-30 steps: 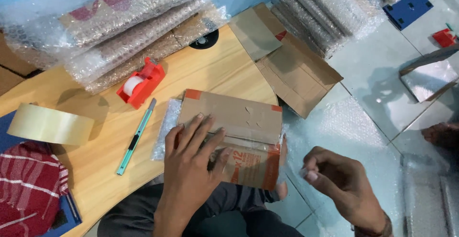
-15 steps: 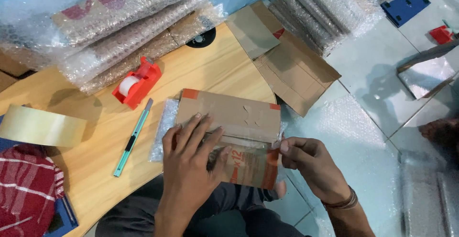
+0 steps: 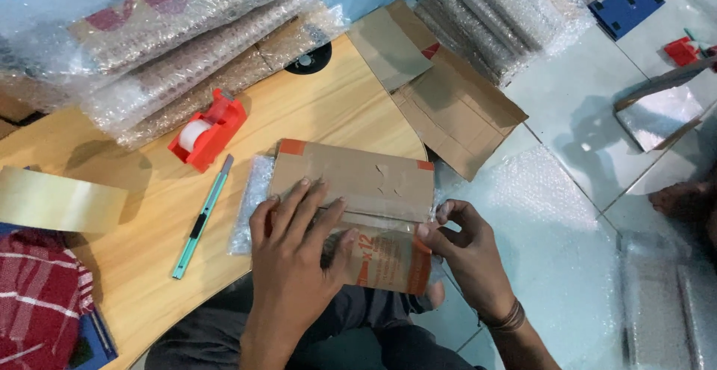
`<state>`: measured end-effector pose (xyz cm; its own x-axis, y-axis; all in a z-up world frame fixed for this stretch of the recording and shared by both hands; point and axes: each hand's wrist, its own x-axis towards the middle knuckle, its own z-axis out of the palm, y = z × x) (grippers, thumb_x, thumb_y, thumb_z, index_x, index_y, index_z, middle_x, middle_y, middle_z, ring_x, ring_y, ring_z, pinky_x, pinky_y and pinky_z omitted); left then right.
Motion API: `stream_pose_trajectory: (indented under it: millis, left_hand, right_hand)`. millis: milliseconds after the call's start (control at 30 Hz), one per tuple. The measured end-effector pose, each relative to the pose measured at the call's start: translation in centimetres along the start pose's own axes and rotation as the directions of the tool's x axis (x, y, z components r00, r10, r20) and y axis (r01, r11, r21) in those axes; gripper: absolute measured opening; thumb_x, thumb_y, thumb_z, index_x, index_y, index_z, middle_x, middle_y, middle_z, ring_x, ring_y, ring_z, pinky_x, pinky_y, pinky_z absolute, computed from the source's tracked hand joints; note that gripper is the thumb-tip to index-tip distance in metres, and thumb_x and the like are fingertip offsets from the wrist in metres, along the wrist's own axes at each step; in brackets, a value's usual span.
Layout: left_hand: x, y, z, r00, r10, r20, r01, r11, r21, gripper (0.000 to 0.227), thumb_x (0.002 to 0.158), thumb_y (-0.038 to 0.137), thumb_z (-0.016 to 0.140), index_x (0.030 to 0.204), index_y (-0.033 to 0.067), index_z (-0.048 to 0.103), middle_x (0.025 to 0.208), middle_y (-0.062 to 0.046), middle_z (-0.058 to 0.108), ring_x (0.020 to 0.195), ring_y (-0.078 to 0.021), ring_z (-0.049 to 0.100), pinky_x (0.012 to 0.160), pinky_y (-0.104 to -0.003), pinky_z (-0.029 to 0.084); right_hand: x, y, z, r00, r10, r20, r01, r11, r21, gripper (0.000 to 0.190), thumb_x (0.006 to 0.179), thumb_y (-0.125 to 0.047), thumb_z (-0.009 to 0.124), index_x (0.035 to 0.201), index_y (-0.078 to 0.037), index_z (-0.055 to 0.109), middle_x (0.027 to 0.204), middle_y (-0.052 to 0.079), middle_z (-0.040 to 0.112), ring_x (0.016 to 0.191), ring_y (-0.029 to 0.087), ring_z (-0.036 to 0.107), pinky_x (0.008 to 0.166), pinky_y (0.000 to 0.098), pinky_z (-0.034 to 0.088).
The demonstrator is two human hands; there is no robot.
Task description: Wrapping items in bubble wrap and securing them with adhesive tape for shipping.
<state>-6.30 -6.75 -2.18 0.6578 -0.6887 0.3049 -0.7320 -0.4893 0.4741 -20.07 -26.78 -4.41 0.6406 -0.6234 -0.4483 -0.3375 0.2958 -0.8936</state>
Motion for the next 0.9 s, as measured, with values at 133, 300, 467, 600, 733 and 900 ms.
stream_pose_trajectory:
  millis: [133,300,467,600,733,900]
  left_hand:
    - [0.1,0.5,-0.4,0.999,0.003,-0.034,-0.004,1.0,-0.015,0.037,0.085,0.028,0.073,0.114,0.0046,0.075,0.142,-0.013,0.063,0.137,-0.0288,0.05,0.114,-0.053,0.029]
    - [0.0,0.7,-0.6,0.999,-0.005,-0.046,0.005,1.0,-0.003,0.033,0.084,0.026,0.075,0.11,0.0059,0.076,0.139,-0.011,0.064,0.138,-0.0275,0.049,0.111,-0.052,0.031]
    - [-0.1,0.3,-0.3,0.999,-0.028,-0.017,0.027,1.0,-0.01,0.036,0.087,0.032,0.072,0.112,0.0072,0.076,0.141,-0.012,0.064,0.138,-0.0283,0.051,0.112,-0.052,0.029]
    - [0.2,0.6,-0.8,1.0,-0.022,-0.022,0.022,1.0,-0.02,0.039,0.085,0.034,0.075,0.112,0.0055,0.077,0.139,-0.014,0.066,0.135,-0.0293,0.053,0.11,-0.052,0.031]
    - [0.1,0.2,-0.3,0.999,-0.032,-0.014,0.031,0.999,-0.029,0.04,0.084,0.035,0.076,0.113,0.007,0.077,0.141,-0.014,0.065,0.136,-0.0306,0.054,0.11,-0.054,0.03]
    - [0.0,0.3,-0.4,0.999,-0.028,-0.019,0.028,0.999,-0.016,0.04,0.085,0.035,0.074,0.114,0.0075,0.077,0.141,-0.015,0.065,0.136,-0.0309,0.054,0.11,-0.053,0.03]
  right_hand:
    - [0.6,0.0,0.5,0.995,0.101,-0.026,-0.102,0.995,-0.009,0.031,0.087,-0.01,0.071,0.11,0.006,0.06,0.105,0.023,0.064,0.086,0.032,0.067,0.072,0.04,0.061]
    - [1.2,1.6,-0.4,1.0,0.009,-0.024,-0.009,1.0,-0.021,0.05,0.078,-0.009,0.079,0.12,0.001,0.054,0.1,0.018,0.057,0.081,0.029,0.065,0.061,0.0367,0.056]
    - [1.5,1.8,-1.2,1.0,0.013,0.004,-0.014,0.997,0.079,0.046,0.083,-0.015,0.072,0.122,0.001,0.053,0.103,0.019,0.057,0.085,0.03,0.062,0.071,0.0434,0.059]
    - [3.0,4.2,-3.5,0.996,-0.087,0.024,0.071,0.913,0.403,0.022,0.096,-0.016,0.065,0.11,-0.003,0.053,0.105,0.013,0.054,0.089,0.024,0.058,0.072,0.0431,0.048]
    - [3.2,2.8,-5.2,0.991,-0.133,0.028,0.108,0.893,0.438,0.022,0.095,-0.015,0.065,0.112,-0.008,0.052,0.105,0.011,0.056,0.092,0.024,0.059,0.075,0.0445,0.047]
    - [4.0,1.7,-6.7,0.992,-0.064,-0.106,0.101,0.919,0.381,0.03,0.113,-0.021,0.035,0.109,0.001,0.056,0.11,0.013,0.055,0.093,0.023,0.052,0.082,0.0455,0.047]
